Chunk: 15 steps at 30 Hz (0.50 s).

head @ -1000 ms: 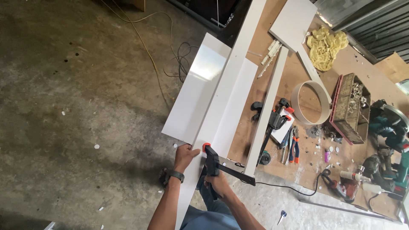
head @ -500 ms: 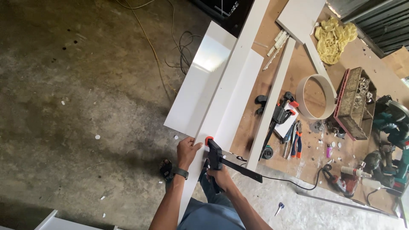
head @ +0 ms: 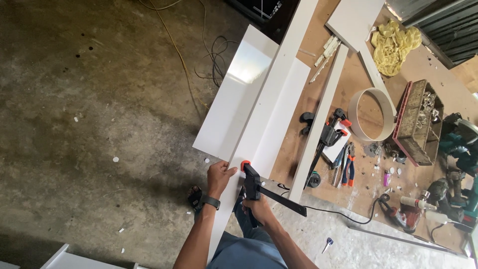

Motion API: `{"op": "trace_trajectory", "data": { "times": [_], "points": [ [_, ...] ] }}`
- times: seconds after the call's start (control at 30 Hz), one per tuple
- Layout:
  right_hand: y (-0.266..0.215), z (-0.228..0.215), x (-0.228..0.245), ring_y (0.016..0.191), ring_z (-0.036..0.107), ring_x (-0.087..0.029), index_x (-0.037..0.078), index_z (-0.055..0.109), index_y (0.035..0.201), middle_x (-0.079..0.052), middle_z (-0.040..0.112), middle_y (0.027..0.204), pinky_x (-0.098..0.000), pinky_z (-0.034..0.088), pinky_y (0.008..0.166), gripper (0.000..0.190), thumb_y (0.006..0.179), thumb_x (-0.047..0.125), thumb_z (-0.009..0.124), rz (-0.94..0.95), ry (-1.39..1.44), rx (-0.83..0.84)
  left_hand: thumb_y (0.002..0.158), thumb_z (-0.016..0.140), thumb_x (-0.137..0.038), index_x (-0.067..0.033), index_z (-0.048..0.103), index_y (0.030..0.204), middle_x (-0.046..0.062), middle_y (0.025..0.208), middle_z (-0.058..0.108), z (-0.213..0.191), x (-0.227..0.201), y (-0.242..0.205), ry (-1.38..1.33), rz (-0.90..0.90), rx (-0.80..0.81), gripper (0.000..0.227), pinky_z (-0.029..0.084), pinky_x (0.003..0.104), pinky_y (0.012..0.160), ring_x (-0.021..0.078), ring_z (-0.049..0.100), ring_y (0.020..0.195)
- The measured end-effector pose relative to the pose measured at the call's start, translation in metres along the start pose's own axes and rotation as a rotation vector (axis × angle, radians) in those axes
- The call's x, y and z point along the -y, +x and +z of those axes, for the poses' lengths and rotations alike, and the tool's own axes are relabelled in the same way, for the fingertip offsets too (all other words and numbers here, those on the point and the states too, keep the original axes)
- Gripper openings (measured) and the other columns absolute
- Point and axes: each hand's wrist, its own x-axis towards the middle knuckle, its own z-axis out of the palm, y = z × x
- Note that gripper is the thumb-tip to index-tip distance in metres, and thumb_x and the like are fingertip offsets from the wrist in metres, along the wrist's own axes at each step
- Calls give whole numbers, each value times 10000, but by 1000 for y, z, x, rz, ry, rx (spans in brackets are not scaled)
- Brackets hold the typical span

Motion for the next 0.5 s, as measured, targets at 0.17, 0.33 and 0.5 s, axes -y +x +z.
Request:
{"op": "trace_trajectory", "data": {
  "times": [0.17, 0.33, 0.5],
  "points": [
    [-19, 8, 31, 606, 649, -180, 8, 619, 841, -85, 650, 670, -325, 506, 568, 67, 784, -10, 649, 2, -12, -16, 809, 823, -110, 15, 729, 806, 55, 596, 683, -3, -11, -4, -6, -49, 26, 156, 397, 268, 469, 89, 538, 501],
    [-18, 7, 26, 616, 647, -171, -17, 619, 901, -92, 656, 698, -326, 504, 579, 112, 794, 0, 645, 10, -33, -25, 801, 825, -115, 4, 729, 793, 45, 578, 670, -3, -4, -2, 19, 12, 19, 154, 398, 268, 465, 86, 532, 490],
    [-10, 8, 15, 614, 657, -161, 27, 637, 979, -67, 655, 707, -318, 517, 578, 209, 774, -1, 670, 16, 2, -45, 805, 827, -125, -2, 731, 795, 47, 567, 656, -3, -5, -1, 46, 4, 19, 156, 390, 274, 463, 90, 527, 485]
  ]
}}
